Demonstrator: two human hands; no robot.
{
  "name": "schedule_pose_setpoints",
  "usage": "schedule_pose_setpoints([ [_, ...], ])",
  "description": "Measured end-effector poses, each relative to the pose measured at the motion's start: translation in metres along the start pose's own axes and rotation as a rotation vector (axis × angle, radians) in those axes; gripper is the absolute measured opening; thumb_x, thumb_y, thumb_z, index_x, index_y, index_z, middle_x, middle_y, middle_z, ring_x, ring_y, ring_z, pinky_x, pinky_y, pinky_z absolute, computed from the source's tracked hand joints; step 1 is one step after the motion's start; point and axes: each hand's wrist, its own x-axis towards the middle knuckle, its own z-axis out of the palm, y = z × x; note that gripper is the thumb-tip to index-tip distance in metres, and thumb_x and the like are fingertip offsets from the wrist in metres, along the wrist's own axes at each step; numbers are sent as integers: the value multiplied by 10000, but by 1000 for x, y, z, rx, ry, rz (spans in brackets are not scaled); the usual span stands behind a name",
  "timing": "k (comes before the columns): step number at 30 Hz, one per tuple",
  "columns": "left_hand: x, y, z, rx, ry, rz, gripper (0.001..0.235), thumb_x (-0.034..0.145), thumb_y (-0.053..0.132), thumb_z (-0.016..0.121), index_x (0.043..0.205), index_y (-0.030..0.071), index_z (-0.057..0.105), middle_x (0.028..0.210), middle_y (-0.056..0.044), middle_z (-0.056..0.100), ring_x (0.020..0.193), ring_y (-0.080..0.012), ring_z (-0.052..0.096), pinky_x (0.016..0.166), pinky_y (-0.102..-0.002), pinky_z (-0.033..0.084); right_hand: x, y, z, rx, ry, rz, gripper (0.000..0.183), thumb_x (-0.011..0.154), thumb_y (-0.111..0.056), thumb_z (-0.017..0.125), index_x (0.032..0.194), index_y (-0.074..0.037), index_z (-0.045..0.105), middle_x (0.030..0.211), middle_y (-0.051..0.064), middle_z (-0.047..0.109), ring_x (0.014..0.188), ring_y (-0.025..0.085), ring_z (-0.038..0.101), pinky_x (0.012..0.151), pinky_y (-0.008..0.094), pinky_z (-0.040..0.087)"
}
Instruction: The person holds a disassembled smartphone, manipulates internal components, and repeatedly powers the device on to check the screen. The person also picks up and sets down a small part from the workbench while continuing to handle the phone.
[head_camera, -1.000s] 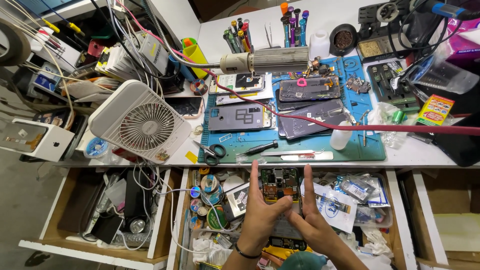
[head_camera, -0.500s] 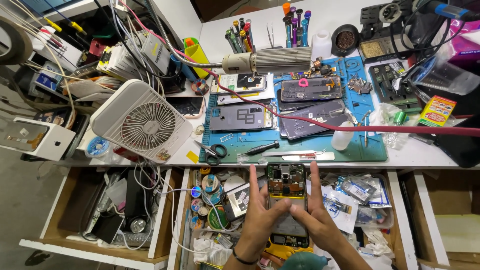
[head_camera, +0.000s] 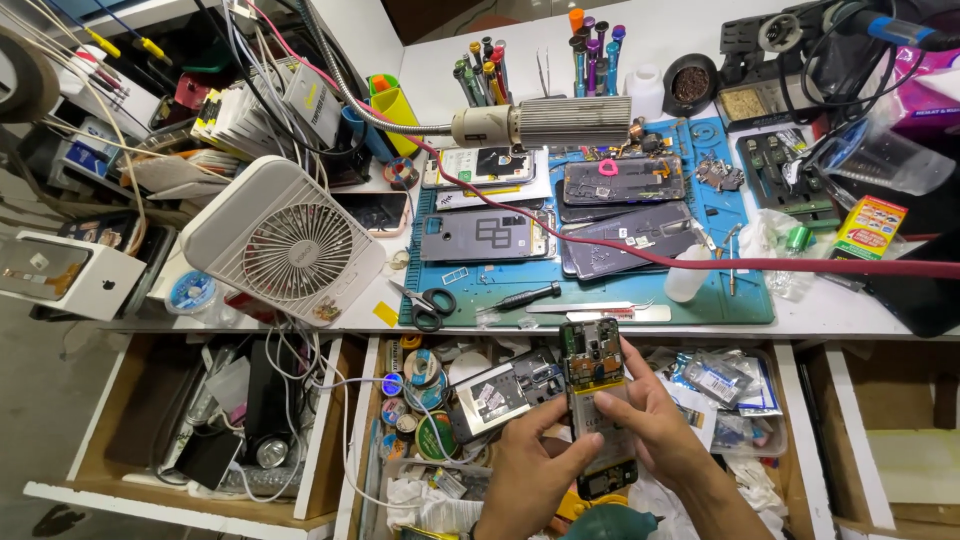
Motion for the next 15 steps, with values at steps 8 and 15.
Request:
schedule_pose_setpoints([
  [8,15,-29,1,-269,-31,37,601,875,195,727,1447,45,616,1035,-155,832,711,-132,764,621,-259,678,0,-6,4,69,-92,-14,1105,792,-264,792,1663,-109,130,1012,103,731,841,183,675,761,328,525],
  [15,10,-10,-4,-409,-73,-53,446,883,112,738,1288,-74,739,887,-208,813,678,-191,771,609,-255,660,5,8,-7,159,-181,-1,1153,796,-274,833,1656,-74,93,758,-29,666,695,97,638,681,245,501],
])
